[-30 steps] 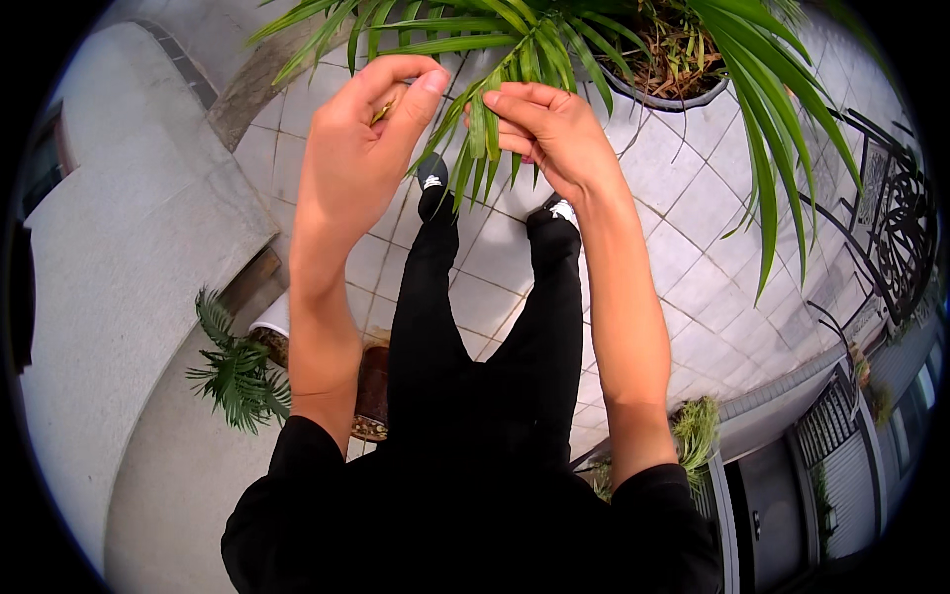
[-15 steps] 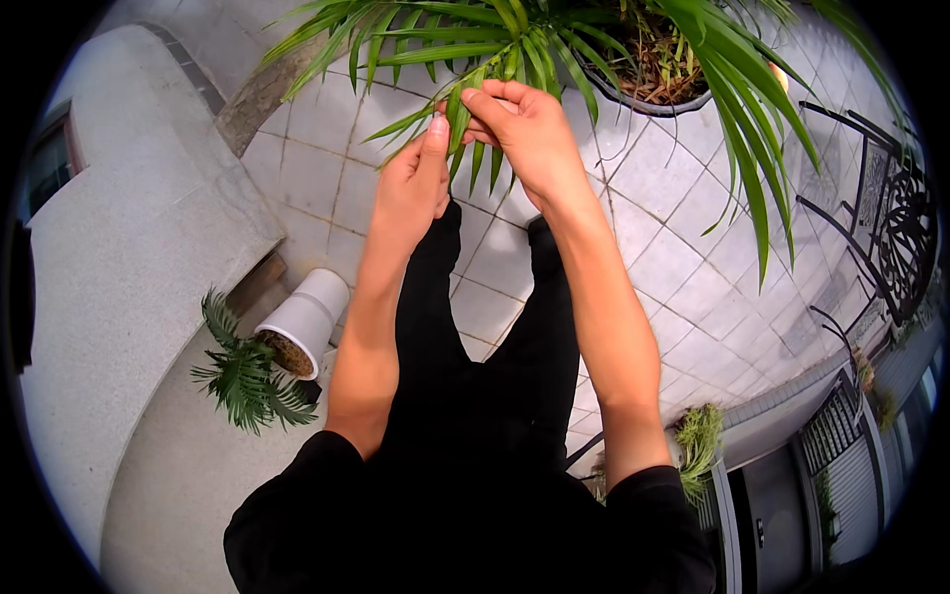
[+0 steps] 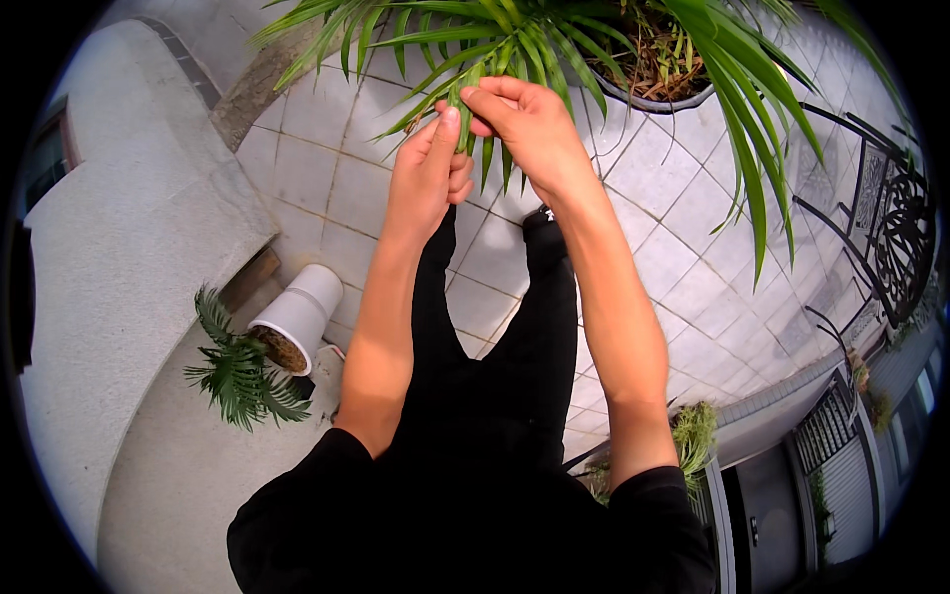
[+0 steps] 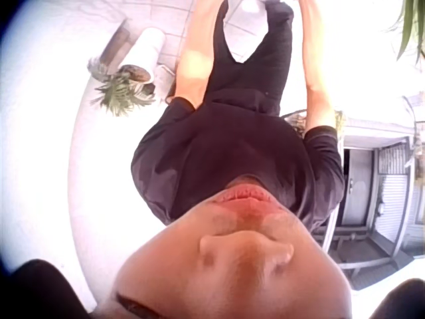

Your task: The person cleans potted plants by hand. They pull out dry leaves and debris from a palm plant and wipe the outside of another planter with a cloth.

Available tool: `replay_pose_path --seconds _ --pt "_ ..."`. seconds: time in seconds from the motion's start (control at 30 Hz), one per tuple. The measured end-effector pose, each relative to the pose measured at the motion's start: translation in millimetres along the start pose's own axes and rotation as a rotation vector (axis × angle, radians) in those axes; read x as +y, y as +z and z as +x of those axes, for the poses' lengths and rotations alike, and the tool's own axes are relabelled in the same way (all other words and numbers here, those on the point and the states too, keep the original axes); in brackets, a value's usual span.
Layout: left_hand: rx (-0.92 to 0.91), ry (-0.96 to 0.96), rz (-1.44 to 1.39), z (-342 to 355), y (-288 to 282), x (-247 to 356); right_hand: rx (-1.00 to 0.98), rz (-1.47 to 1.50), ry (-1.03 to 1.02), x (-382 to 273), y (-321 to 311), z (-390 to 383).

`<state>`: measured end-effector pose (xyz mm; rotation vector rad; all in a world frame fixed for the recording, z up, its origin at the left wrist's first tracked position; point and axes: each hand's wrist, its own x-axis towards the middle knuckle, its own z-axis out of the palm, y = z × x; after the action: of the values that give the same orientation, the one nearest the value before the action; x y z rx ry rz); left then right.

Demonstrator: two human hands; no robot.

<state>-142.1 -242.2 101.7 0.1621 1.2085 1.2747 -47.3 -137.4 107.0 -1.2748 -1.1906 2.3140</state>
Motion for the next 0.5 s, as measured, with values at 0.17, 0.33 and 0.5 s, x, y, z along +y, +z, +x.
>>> replay_pose_path --seconds 0.17,0.33,0.5 --pt "-0.098 0.034 0.019 7 -2 -5 -0.088 -0.034 0.067 -3 -7 2" --pt "-0.155 0.014 0.052 5 -4 -3 -0.189 -0.055 0.142 -6 -11 4" --pt "-0.207 -0.017 0.090 4 -5 7 -0.263 -0.052 0.181 -8 -17 6"
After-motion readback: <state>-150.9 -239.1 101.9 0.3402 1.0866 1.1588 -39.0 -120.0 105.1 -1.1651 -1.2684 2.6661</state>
